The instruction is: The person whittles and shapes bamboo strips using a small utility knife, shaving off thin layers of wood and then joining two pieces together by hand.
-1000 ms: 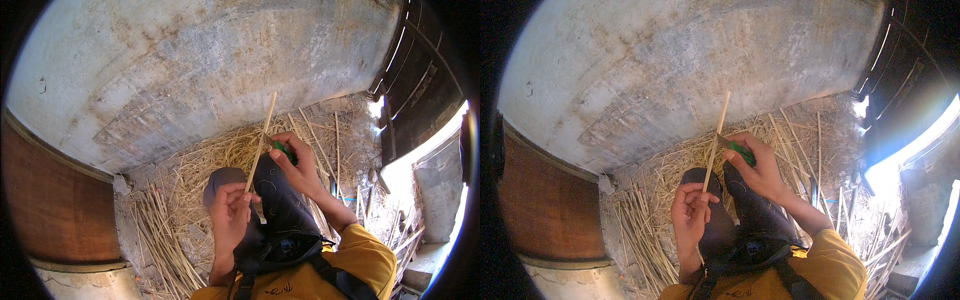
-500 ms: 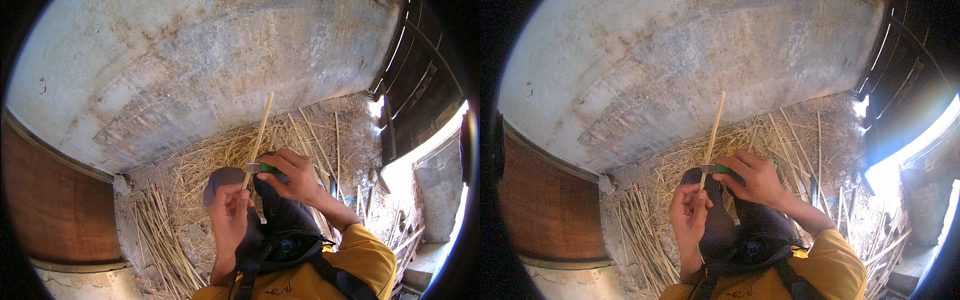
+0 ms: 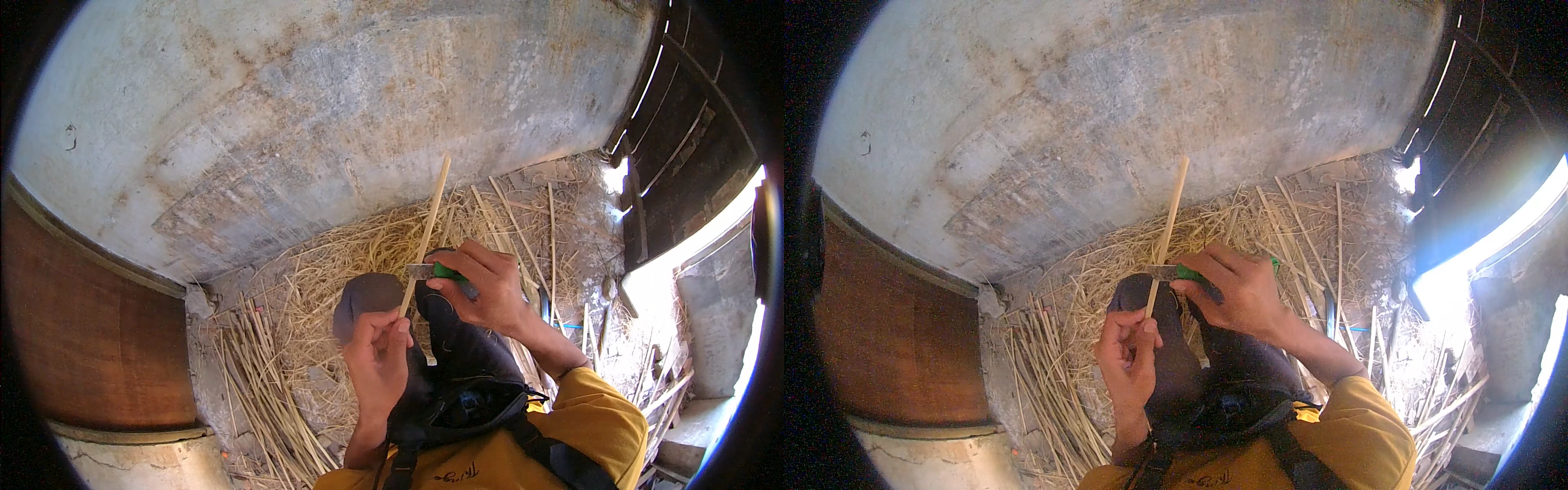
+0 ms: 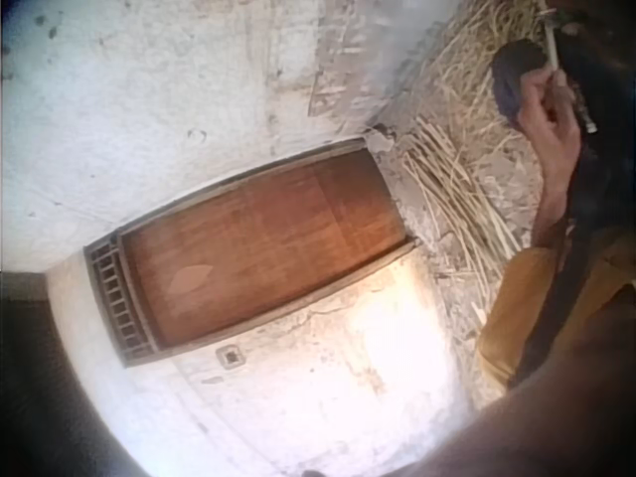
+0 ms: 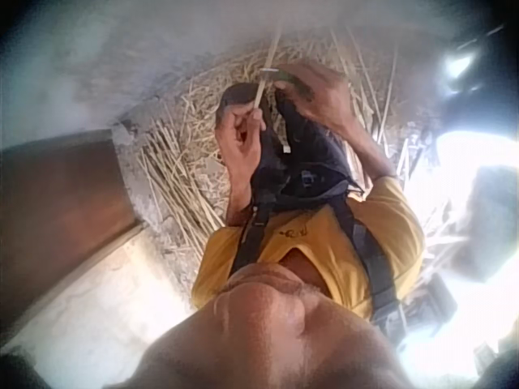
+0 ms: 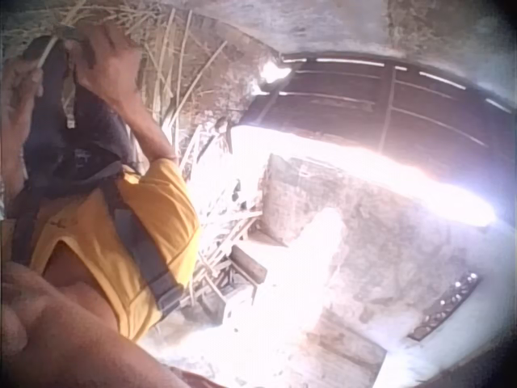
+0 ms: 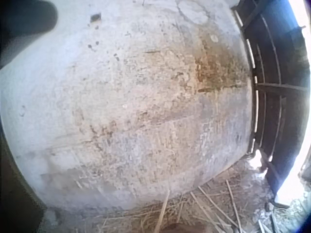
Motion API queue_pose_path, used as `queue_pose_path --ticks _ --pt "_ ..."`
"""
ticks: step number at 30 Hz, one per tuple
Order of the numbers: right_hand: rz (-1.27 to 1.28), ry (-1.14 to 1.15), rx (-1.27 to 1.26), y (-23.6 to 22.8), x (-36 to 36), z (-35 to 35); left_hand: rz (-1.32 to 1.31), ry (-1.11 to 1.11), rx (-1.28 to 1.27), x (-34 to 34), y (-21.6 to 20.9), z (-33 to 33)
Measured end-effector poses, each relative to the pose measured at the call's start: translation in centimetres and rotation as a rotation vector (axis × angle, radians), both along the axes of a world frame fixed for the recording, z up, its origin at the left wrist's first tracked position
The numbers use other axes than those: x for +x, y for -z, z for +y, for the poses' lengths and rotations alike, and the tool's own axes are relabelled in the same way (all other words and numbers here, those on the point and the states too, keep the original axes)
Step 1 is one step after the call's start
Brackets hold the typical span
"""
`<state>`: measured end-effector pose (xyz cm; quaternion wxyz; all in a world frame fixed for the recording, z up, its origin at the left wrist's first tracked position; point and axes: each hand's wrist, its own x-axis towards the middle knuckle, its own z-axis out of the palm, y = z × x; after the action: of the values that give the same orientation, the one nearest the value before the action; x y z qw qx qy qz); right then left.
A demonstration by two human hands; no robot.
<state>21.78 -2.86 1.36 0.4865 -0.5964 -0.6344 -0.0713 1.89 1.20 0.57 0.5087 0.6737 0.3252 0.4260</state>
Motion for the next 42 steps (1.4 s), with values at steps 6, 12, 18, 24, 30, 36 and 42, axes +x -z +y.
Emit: queue_pose_path --ticks 6,12,18,24,30,36,42 --pt "-0.007 0.003 -0.003 -0.2 0.1 0.1 0.033 -0.016 0.019 -0.3 -0.2 -0.2" --pt "0.005 0.010 -0.006 0.0 0.1 0.2 0.016 -0.008 -0.037 -1.0 0.4 -0.3" --pt "0.027 -0.015 0.013 0.0 -0.1 0.3 0.041 -0.032 0.001 -1.2 0.5 -0.6" --pt "0.044 -0.035 -0.002 0.4 -0.1 0.6 0.068 -0.056 0.017 -1.6 0.6 -0.9" --pt "0.029 -0.030 -0.026 0.7 -0.3 0.9 0.099 -0.083 0.049 -2.2 1.0 -0.9" --pt "0.134 0.061 0.048 0.7 1.9 2.2 0.181 -0.063 0.042 -3.5 1.8 -1.9" --pt "0.136 0.175 0.057 1.3 5.2 3.3 0.180 -0.037 -0.048 -4.8 2.6 -2.8"
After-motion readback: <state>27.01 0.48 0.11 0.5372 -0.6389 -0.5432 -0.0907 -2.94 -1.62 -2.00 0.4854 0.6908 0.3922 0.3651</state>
